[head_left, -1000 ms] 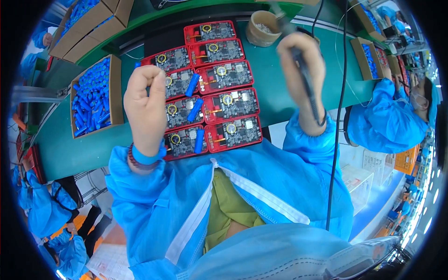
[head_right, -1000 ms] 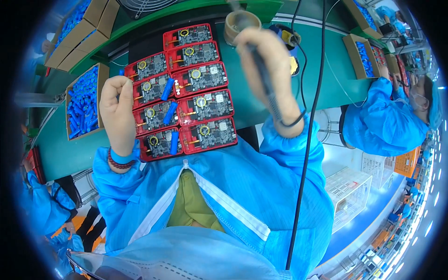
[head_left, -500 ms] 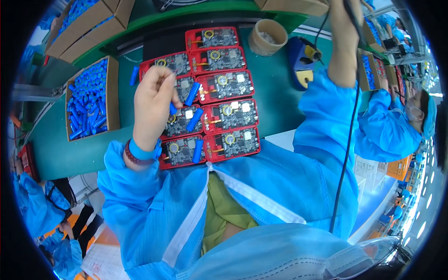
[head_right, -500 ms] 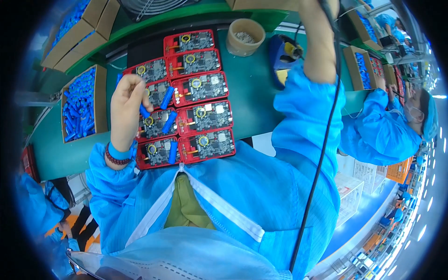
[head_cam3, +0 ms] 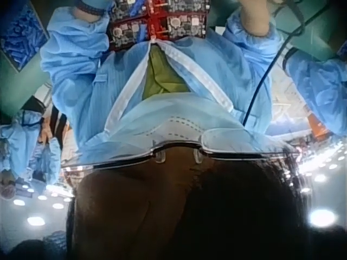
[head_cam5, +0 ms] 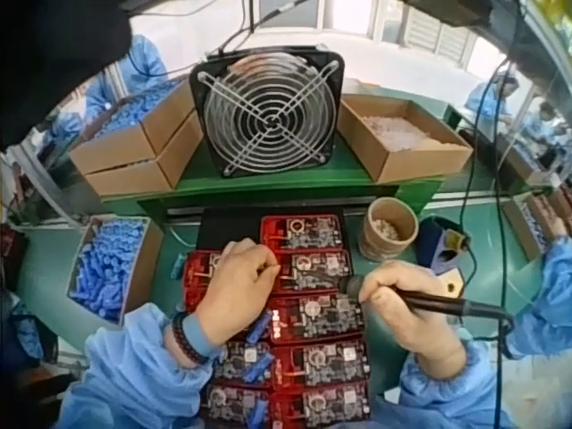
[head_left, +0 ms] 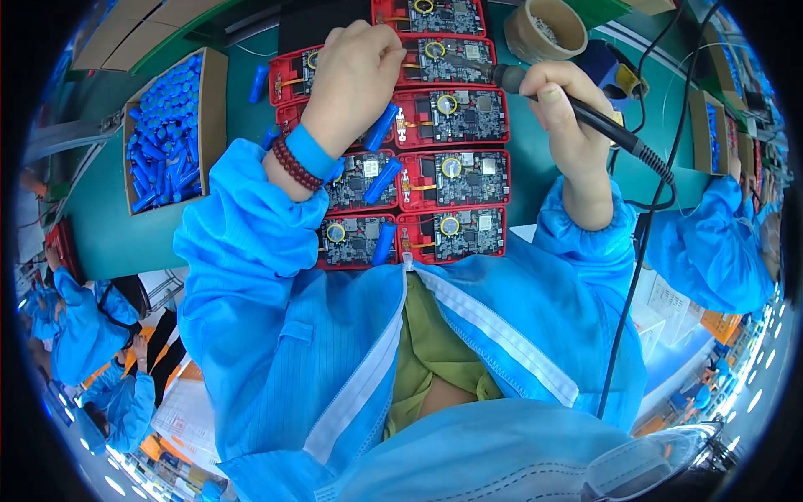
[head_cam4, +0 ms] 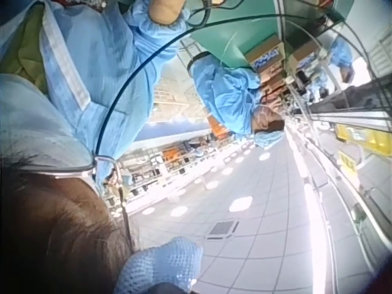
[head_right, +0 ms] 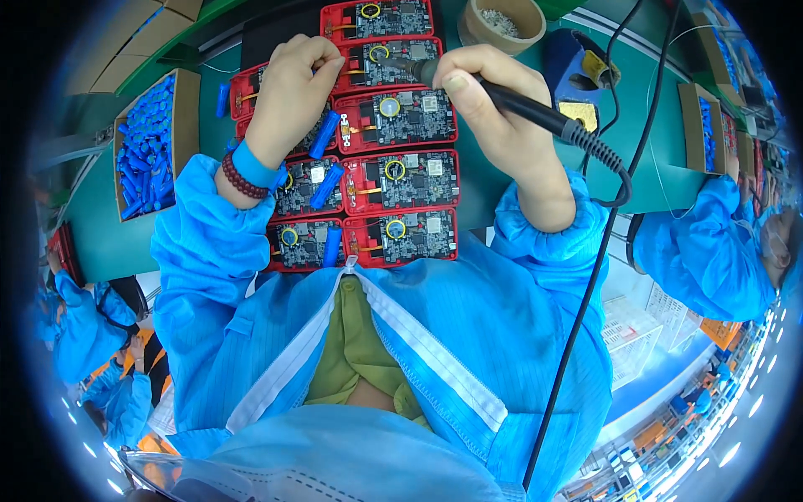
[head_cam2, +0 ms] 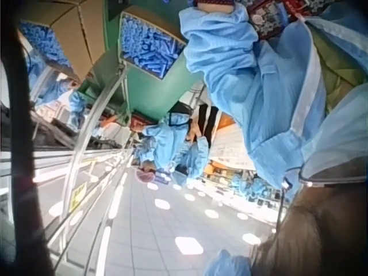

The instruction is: The person solders circuit boards in red casings using a soldering iron and solder wire. They then take cylindrical batteries from a box, solder the battery wires to each circuit board, and slide the set of assembled boards down the assembly line.

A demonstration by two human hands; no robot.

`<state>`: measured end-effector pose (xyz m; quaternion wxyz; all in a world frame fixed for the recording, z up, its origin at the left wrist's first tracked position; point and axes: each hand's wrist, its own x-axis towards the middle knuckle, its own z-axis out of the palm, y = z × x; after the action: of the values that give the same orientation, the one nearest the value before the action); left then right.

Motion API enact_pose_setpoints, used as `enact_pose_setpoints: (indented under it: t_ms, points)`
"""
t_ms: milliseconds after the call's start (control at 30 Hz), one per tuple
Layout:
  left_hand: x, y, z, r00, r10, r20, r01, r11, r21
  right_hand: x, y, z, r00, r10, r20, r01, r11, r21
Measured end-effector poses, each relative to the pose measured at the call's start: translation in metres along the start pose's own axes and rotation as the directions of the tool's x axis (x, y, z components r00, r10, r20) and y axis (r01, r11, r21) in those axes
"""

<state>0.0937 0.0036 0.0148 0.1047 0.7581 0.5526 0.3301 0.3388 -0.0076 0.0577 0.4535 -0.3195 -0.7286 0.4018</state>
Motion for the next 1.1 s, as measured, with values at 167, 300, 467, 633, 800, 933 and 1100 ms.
enact_pose_setpoints:
  t_ms: [167, 300, 467, 633, 800, 933, 1100]
  points:
    - [0.001, -0.007, 0.009, 0.999, 0.0, -0.033, 0.002, 0.999, 0.051, 0.007, 0.011, 0.005, 1.0, -0.007, 0.008, 0.006, 0.999, 0.046]
    - [0.005, -0.006, 0.013, 0.998, -0.01, -0.055, 0.015, 0.996, 0.086, 0.013, 0.022, 0.009, 1.0, -0.001, 0.016, 0.001, 1.0, -0.008]
    - [0.011, -0.007, 0.014, 1.0, -0.015, -0.003, 0.015, 0.994, 0.107, 0.016, 0.029, 0.012, 1.0, 0.003, 0.006, -0.003, 1.0, -0.004]
    - [0.012, -0.01, 0.016, 1.0, 0.0, -0.015, 0.002, 0.995, 0.096, 0.021, 0.037, 0.016, 0.994, -0.108, 0.017, 0.108, 0.993, -0.042]
    - [0.015, 0.001, 0.01, 1.0, 0.002, -0.018, 0.001, 0.988, 0.156, 0.017, 0.046, 0.013, 0.999, -0.021, 0.026, 0.022, 0.999, -0.034]
    - [0.019, 0.023, 0.0, 0.996, -0.075, -0.044, 0.078, 0.995, 0.065, 0.017, 0.046, 0.012, 0.998, -0.035, 0.046, 0.038, 0.997, -0.066]
    - [0.017, 0.019, 0.002, 0.996, -0.05, -0.071, 0.055, 0.996, 0.064, 0.016, 0.044, 0.014, 0.998, -0.025, 0.051, 0.026, 0.999, -0.028]
